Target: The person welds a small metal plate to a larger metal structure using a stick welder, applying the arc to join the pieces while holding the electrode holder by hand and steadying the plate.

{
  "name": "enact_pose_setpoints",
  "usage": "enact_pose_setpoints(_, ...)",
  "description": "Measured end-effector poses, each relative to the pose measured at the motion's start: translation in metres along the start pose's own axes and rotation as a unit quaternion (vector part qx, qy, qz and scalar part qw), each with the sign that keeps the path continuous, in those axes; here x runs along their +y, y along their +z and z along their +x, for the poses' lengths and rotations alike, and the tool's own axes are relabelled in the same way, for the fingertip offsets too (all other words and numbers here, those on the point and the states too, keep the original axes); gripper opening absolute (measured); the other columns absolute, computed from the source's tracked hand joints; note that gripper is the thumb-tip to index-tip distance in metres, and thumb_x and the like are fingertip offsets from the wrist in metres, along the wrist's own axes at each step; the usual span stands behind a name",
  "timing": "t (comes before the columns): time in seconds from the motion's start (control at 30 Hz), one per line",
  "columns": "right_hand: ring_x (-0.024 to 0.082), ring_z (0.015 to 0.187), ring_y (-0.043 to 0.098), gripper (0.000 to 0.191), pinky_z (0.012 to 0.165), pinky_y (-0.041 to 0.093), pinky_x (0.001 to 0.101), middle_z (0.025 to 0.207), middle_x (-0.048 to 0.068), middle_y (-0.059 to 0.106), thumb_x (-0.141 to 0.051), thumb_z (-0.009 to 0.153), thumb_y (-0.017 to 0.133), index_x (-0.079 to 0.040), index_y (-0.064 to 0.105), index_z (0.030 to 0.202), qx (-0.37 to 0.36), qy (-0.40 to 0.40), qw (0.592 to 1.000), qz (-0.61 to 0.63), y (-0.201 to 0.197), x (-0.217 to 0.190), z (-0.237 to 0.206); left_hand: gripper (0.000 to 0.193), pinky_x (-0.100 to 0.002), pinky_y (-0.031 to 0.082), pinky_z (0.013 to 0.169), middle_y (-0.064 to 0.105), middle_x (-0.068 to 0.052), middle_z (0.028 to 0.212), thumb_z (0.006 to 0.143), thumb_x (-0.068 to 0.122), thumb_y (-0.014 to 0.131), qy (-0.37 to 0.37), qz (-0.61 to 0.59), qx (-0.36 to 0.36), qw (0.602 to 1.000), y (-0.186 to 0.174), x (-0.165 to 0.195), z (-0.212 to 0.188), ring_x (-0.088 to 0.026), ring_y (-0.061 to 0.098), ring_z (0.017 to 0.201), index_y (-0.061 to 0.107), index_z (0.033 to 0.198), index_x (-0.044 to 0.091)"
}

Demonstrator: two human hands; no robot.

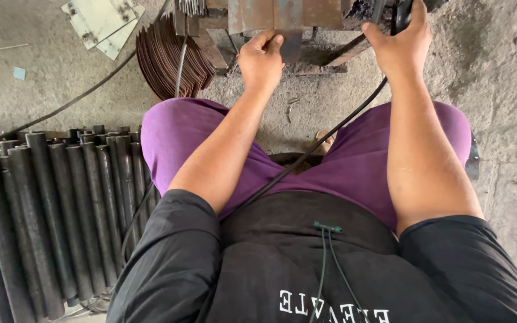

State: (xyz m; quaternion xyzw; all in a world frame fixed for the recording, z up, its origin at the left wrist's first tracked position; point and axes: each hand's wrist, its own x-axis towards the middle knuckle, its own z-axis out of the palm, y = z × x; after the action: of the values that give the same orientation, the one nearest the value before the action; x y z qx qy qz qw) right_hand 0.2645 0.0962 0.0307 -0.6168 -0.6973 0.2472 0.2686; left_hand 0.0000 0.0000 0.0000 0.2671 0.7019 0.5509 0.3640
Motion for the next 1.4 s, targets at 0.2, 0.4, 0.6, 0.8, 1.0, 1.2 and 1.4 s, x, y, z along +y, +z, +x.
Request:
enact_pose_setpoints(0.2,0.026,0.105,0.069,0.077,0.090,0.056,0.0443,0.116,0.012,0.069,-0.031,0.087,0.093,-0.002,0.049,0.144,0.011,-0.033,0.999,-0.017,0.003,0.001,0.001,0.022,-0.028,0.061,0.053,0.079,-0.008,0.084,0.092,0.017,0.074,0.023,0.011,0.011,1.000,-0.001,0.006,-0.002,-0.011,0.070,0.062,0.078,0.111,0.005)
enact_pose_setpoints(0.4,0.024,0.107,0.070,0.079,0.094,0.056,0.0426,0.117,0.011,0.069,-0.040,0.087,0.094,-0.007,0.049,0.143,-0.010,0.025,0.999,-0.022,0.005,-0.005,0.001,0.021,-0.027,0.060,0.051,0.078,-0.005,0.082,0.092,0.017,0.074,0.027,0.039,0.019,0.999,-0.003,0.006,-0.002,-0.010,0.072,0.058,0.077,0.109,0.006)
enact_pose_setpoints(0.6,0.026,0.108,0.068,0.088,0.092,0.052,0.0447,0.120,0.012,0.068,-0.041,0.083,0.097,-0.005,0.046,0.145,0.000,0.031,0.999,-0.044,0.007,-0.013,0.002,0.021,-0.027,0.059,0.050,0.077,-0.006,0.083,0.093,0.015,0.074,0.029,0.013,0.007,0.999,-0.003,0.001,0.000,-0.009,0.068,0.058,0.077,0.110,0.003)
enact_pose_setpoints(0.8,0.025,0.109,0.072,0.079,0.099,0.057,0.0408,0.118,0.011,0.072,-0.039,0.086,0.090,-0.007,0.048,0.145,-0.024,0.037,0.999,-0.020,0.005,-0.014,0.000,0.024,-0.027,0.060,0.048,0.077,-0.006,0.087,0.092,0.015,0.075,0.015,-0.014,0.006,1.000,-0.002,-0.001,0.002,-0.008,0.065,0.060,0.076,0.112,0.001)
enact_pose_setpoints(1.0,0.031,0.110,0.067,0.089,0.095,0.052,0.0454,0.121,0.019,0.067,-0.042,0.088,0.094,0.002,0.041,0.145,-0.017,0.001,0.998,-0.061,0.017,-0.002,0.006,0.025,-0.027,0.060,0.049,0.078,-0.006,0.088,0.093,0.017,0.074,-0.005,0.021,0.003,1.000,-0.003,0.003,0.001,-0.010,0.069,0.059,0.075,0.114,0.004)
enact_pose_setpoints(1.2,0.027,0.108,0.070,0.077,0.096,0.055,0.0417,0.119,0.014,0.068,-0.045,0.085,0.086,-0.004,0.047,0.138,-0.076,0.114,0.988,-0.072,0.013,-0.009,0.006,0.024,-0.028,0.060,0.049,0.079,-0.006,0.088,0.092,0.018,0.074,0.004,0.022,0.012,1.000,-0.003,0.006,0.000,-0.010,0.069,0.061,0.076,0.111,0.004)
enact_pose_setpoints(1.4,0.029,0.097,0.070,0.056,0.087,0.055,0.0453,0.104,0.012,0.070,-0.044,0.085,0.085,-0.008,0.059,0.118,-0.059,0.110,0.986,-0.111,-0.008,-0.025,0.001,0.021,-0.028,0.061,0.051,0.078,-0.005,0.082,0.092,0.018,0.074,0.007,0.042,0.013,0.999,-0.004,0.011,-0.002,-0.009,0.069,0.060,0.077,0.108,0.004)
